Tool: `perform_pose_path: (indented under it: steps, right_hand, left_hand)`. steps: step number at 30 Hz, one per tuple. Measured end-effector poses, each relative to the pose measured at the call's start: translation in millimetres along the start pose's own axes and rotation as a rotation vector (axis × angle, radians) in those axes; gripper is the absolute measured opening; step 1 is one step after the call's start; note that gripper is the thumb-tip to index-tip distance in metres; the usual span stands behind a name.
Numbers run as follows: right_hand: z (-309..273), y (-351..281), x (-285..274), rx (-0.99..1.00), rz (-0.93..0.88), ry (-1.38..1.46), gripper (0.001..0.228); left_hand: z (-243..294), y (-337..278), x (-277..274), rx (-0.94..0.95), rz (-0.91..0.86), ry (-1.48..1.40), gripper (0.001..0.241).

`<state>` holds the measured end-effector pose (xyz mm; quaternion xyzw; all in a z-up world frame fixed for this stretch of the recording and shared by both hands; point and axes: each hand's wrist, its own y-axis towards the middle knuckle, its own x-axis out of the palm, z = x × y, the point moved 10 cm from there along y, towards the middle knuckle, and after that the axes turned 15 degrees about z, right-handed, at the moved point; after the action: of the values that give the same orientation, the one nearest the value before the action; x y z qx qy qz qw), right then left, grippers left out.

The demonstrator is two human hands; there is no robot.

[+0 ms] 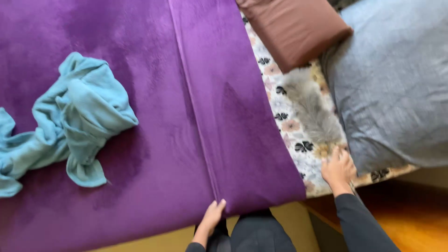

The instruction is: The recorder is dusting a bed cover and tidying up objects in a bedroom using a handheld duster.

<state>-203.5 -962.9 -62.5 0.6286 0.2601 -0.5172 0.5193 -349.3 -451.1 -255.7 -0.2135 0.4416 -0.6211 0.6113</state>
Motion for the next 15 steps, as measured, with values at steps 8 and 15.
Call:
perform_pose_path:
  steps: [8,15]
  right_hand:
    - [-48.0,-168.2,53.3,0.102,-0.337,0.637,0.062]
    - [-54.1,-176.2,71.5,0.368,-0.556,0.658,0.068]
  left_hand:
    - [58.0,-109.5,16.3,-0.039,0.122,-0.630,0.056]
    - [146.3,-236.9,-15.7,0.134,-0.083,-0.857,0.042]
